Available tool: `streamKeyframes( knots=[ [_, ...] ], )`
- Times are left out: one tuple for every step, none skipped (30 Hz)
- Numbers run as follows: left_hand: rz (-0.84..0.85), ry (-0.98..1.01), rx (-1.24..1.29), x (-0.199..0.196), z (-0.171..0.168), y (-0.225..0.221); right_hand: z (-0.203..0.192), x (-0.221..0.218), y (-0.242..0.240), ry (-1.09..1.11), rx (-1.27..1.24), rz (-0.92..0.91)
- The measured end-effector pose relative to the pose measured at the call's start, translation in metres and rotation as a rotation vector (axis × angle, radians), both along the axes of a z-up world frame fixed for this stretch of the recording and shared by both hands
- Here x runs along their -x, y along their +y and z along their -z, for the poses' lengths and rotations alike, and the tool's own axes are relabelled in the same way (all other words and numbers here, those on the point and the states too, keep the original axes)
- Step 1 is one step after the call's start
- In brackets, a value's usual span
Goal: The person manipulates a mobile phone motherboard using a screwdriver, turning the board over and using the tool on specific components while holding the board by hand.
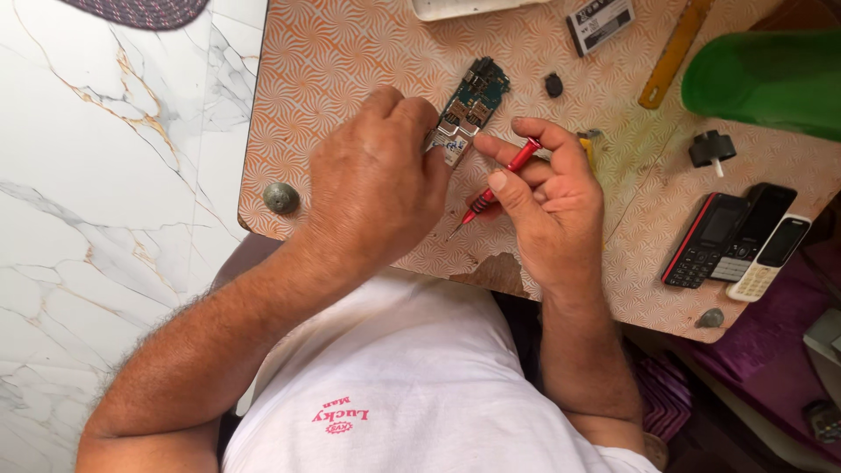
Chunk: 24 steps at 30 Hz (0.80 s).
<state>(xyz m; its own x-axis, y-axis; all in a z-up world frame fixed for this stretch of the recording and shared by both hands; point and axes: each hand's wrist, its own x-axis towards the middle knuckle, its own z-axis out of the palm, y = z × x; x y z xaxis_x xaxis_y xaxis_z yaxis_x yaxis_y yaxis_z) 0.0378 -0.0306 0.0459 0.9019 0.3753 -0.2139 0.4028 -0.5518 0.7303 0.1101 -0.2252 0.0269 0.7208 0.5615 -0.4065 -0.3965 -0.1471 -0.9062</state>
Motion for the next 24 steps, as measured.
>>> streamKeyframes(
  knots=[
    [0.004, -0.014, 0.001, 0.000, -0.001, 0.001, 0.002, 0.000, 0.000, 0.003, -0.009, 0.003],
    [0.008, -0.028, 0.006, 0.001, -0.001, 0.001, 0.002, 0.000, -0.001, 0.006, -0.012, 0.007],
    [0.012, -0.041, 0.012, 0.001, -0.001, 0.001, 0.003, 0.000, -0.002, 0.008, -0.015, 0.011],
    [0.006, -0.068, 0.017, 0.002, -0.002, -0.001, 0.004, 0.000, -0.003, 0.011, -0.018, 0.011],
    [0.001, -0.096, 0.021, 0.003, -0.003, -0.002, 0.004, 0.001, -0.003, -0.004, -0.013, 0.008],
    [-0.004, -0.125, 0.026, 0.003, -0.004, -0.002, 0.005, 0.001, -0.002, -0.021, -0.009, 0.006],
    [0.002, -0.097, 0.044, 0.002, -0.004, -0.002, 0.005, 0.001, -0.002, -0.037, -0.004, 0.003],
    [0.008, -0.067, 0.064, 0.001, -0.004, -0.003, 0.005, 0.001, -0.001, -0.037, -0.004, 0.004],
    [0.014, -0.038, 0.085, 0.000, -0.003, -0.003, 0.005, 0.001, -0.001, -0.037, -0.004, 0.004],
    [0.001, -0.014, 0.101, -0.001, -0.001, -0.003, 0.004, 0.002, 0.000, -0.036, -0.003, 0.002],
    [-0.011, 0.010, 0.118, -0.003, 0.001, -0.003, 0.004, 0.002, -0.001, -0.037, -0.005, 0.003],
    [-0.022, 0.032, 0.132, -0.004, 0.004, -0.002, 0.003, 0.001, -0.001, -0.039, -0.009, 0.004],
    [-0.034, -0.027, 0.166, -0.003, 0.006, 0.000, 0.002, 0.000, -0.001, -0.042, -0.012, 0.004],
    [-0.045, -0.085, 0.203, -0.003, 0.008, 0.004, 0.001, 0.000, -0.001, -0.074, -0.018, 0.009],
    [-0.055, -0.144, 0.240, -0.001, 0.010, 0.007, 0.000, 0.001, -0.002, -0.106, -0.024, 0.014],
    [-0.071, -0.155, 0.349, 0.000, 0.011, 0.009, 0.000, 0.001, -0.002, -0.138, -0.032, 0.016],
    [-0.087, -0.166, 0.458, 0.002, 0.012, 0.012, -0.001, 0.001, -0.002, -0.139, -0.027, 0.022],
    [-0.104, -0.179, 0.567, 0.004, 0.012, 0.015, -0.002, 0.001, -0.003, -0.142, -0.023, 0.027],
    [-0.091, -0.198, 0.624, 0.005, 0.013, 0.017, -0.002, 0.001, -0.002, -0.144, -0.019, 0.031],
    [-0.079, -0.217, 0.683, 0.006, 0.013, 0.019, -0.002, 0.000, -0.001, -0.088, -0.058, 0.044],
    [-0.066, -0.236, 0.741, 0.007, 0.013, 0.021, -0.002, 0.000, 0.001, -0.032, -0.097, 0.057],
    [-0.052, -0.246, 0.733, 0.007, 0.012, 0.022, -0.001, -0.001, 0.002, 0.023, -0.133, 0.071],
    [-0.038, -0.255, 0.724, 0.008, 0.012, 0.021, -0.001, -0.002, 0.003, 0.059, -0.163, 0.084],
    [-0.025, -0.263, 0.717, 0.009, 0.011, 0.020, -0.001, -0.002, 0.003, 0.097, -0.191, 0.097]
  ],
)
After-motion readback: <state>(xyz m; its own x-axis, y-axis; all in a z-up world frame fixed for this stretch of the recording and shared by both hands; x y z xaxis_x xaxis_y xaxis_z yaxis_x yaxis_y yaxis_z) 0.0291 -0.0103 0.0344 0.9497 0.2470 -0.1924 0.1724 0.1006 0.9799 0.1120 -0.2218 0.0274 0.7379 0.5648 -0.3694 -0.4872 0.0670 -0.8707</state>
